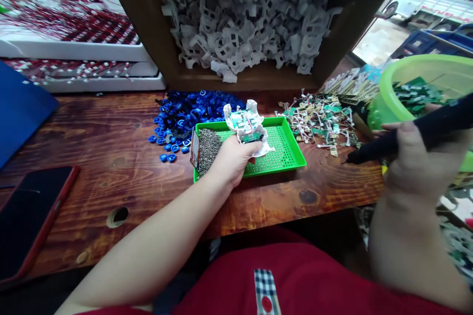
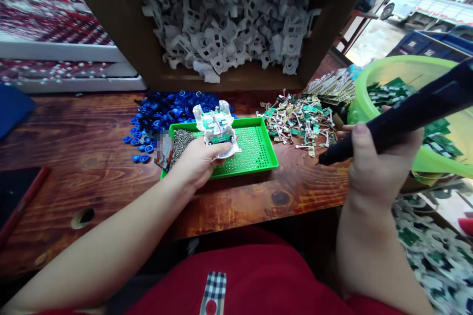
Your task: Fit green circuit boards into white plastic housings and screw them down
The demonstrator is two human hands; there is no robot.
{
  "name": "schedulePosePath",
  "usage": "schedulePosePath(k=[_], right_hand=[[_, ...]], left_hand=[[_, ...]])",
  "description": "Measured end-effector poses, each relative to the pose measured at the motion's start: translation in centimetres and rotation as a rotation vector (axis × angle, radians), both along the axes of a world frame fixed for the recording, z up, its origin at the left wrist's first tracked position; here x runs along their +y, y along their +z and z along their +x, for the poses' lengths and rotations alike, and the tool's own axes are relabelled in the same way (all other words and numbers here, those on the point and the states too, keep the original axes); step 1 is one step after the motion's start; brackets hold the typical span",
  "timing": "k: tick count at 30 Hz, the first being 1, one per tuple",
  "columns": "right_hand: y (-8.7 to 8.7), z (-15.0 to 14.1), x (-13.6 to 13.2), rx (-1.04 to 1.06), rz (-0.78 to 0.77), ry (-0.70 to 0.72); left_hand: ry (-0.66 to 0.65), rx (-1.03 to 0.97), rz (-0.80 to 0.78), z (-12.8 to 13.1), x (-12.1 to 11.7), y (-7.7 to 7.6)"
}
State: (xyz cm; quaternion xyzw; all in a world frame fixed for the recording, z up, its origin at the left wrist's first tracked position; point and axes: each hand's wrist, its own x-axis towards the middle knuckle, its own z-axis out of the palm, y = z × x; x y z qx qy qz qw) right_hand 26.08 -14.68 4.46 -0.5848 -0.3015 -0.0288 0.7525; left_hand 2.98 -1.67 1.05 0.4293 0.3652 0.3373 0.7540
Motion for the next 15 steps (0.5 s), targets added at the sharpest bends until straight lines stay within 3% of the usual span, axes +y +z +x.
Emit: schedulePosePath(k=[3, 6, 10, 15], right_hand=[[-0.9, -0.9, 0.6, -0.121, 0.07, 0.021], [-0.6, -2.8, 1.6, -0.092, 0.141, 0.088], [-0.1, -5.7, 4.0, -0.079, 0.147, 0.316], [-0.8, -7.4, 7.6, -0.07, 0.055, 0.542]], left_hand=[[0.003, -0.001, -0.001, 0.1, 0.0, 0.0], [0.0, 0.007, -0.02, 0.1, -0.1, 0.2], [0.005, -0.028, -0.092, 0.2, -0.1, 0.5], [0.018, -0.054, -0.115, 0.2, 0.0, 0.2]])
